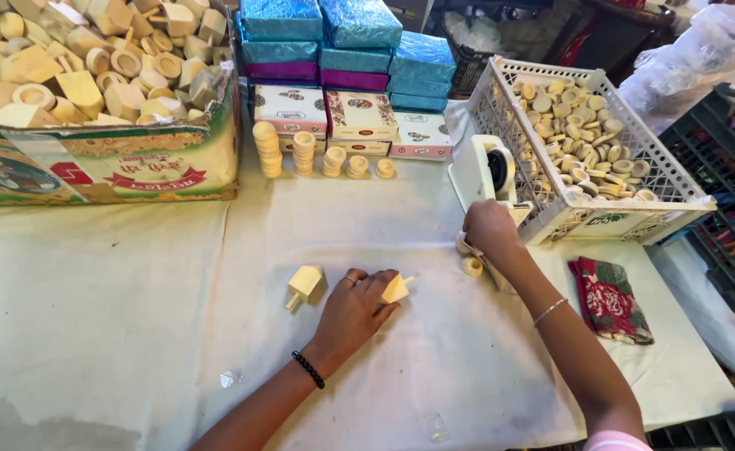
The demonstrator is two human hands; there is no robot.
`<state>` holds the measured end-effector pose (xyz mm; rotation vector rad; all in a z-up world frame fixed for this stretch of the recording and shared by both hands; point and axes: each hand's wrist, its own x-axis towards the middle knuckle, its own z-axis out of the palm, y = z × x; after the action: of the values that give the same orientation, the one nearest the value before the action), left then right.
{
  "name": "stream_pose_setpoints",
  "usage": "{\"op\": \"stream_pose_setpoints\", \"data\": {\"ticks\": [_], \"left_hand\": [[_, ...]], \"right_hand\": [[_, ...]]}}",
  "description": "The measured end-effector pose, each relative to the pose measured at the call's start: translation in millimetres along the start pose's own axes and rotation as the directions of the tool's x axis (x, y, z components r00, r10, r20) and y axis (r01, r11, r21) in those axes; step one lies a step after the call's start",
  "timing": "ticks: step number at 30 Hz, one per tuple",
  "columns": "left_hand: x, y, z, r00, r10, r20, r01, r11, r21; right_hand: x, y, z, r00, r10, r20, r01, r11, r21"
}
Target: The person cleans small wooden items, including plugs and round pieces, using a white cloth on a table. They wipe each item individually and place them into a small box. The person also wipes the inside of the box and handles other wooden pieces from a crate.
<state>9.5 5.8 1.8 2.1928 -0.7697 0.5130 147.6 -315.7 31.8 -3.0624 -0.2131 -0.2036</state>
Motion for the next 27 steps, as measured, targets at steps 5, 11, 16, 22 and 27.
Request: {"op": "stream_pose_setpoints", "data": {"ticks": [5, 11, 16, 22, 27], "left_hand": [[-0.3, -1.0, -4.1, 0.998, -0.049, 0.047, 0.055, 0.99, -0.128], [-2.3, -6.9, -4.0, 0.988, -0.146, 0.043, 0.152, 0.966, -0.211], [-3.9, -7.5, -4.8, 0.954, -0.266, 0.139, 0.292, 0.928, -0.231], [-4.4, -9.8, -3.2, 0.959, -0.266, 0.101, 0.284, 0.918, -0.278], [-3.4, -10.3, -2.9, 0.964, -0.248, 0.099, 0.265, 0.931, -0.25]], "right_hand": [[8.6, -4.1, 10.0, 0.99, 0.139, -0.004, -0.138, 0.985, -0.108], [4.5, 6.4, 7.5, 0.99, 0.144, -0.007, -0.144, 0.989, -0.042], [-9.0, 6.8, -23.5, 0.993, 0.119, -0.02, -0.118, 0.993, 0.023], [-34.8, 12.2, -63.8, 0.98, 0.034, -0.198, -0.028, 0.999, 0.034], [-87.9, -61.1, -124.1, 0.941, 0.029, -0.338, 0.073, 0.956, 0.285]]}}
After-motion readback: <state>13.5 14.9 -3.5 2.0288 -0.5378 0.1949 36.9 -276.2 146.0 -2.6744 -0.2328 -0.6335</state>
